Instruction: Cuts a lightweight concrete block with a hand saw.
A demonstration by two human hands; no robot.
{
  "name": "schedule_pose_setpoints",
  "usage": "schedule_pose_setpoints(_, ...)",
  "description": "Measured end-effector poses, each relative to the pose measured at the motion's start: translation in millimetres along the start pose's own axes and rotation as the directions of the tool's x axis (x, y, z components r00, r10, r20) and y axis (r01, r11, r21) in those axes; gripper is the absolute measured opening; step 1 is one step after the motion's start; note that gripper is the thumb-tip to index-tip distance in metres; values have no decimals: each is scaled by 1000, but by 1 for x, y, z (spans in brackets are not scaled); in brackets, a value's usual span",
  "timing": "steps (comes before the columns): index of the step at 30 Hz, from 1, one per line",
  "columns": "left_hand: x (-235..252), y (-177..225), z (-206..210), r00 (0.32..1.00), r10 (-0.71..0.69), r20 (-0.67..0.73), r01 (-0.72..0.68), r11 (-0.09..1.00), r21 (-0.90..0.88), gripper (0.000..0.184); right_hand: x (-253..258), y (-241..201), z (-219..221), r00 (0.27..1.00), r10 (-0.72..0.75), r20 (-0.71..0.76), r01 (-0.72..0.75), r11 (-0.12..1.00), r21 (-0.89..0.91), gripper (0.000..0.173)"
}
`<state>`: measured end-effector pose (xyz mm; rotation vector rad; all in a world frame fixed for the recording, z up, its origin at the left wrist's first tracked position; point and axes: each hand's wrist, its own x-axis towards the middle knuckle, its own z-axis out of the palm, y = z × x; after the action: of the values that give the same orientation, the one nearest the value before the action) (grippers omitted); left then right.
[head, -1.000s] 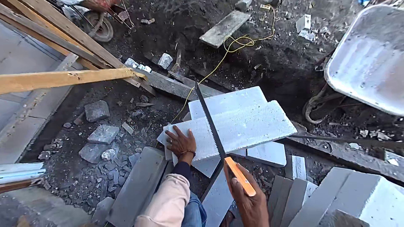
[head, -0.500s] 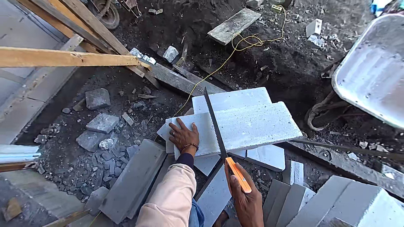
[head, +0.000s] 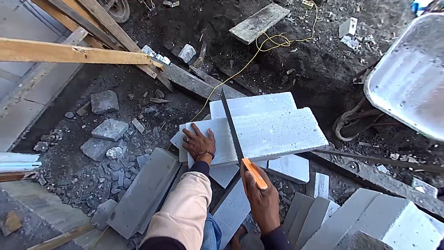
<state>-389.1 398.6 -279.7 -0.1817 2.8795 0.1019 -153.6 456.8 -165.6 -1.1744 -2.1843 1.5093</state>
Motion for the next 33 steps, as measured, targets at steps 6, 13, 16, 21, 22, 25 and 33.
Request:
schedule_pose_setpoints(6,1,2,-3,1000,-1,-6,1,1000,-1,85,-81,5,-34,999,12,43,-10,999,-42,51)
schedule_pose_setpoints(13,1,1,-2,1000,19,8,-18,1000,-15,85,-27,25,-2,998,-57,-21,55,996,-63,50)
schedule_pose_setpoints(16,3,3,-1,1000,18,3,-18,1000,-9,86,-100,36,-33,1000,-13,12,13,1000,-22,50)
schedule_pose_setpoints(21,5,1,2,998,56,0,-56,998,-2,86,-48,34,-12,998,-61,-31,61,998,-2,49)
schedule_pose_setpoints(22,12,6,0,998,60,-16,-61,998,-13,86,-37,35,-10,997,-62,-37,62,998,18,49)
schedule_pose_setpoints(25,-4,-14,-2,994,105,27,-104,993,-51,87,-90,45,-34,1000,-1,5,1,1000,1,49)
schedule_pose_setpoints(33,-7,-33,-19,995,26,93,-14,991,-131,98,-16,30,-9,999,-20,-43,19,999,-27,49)
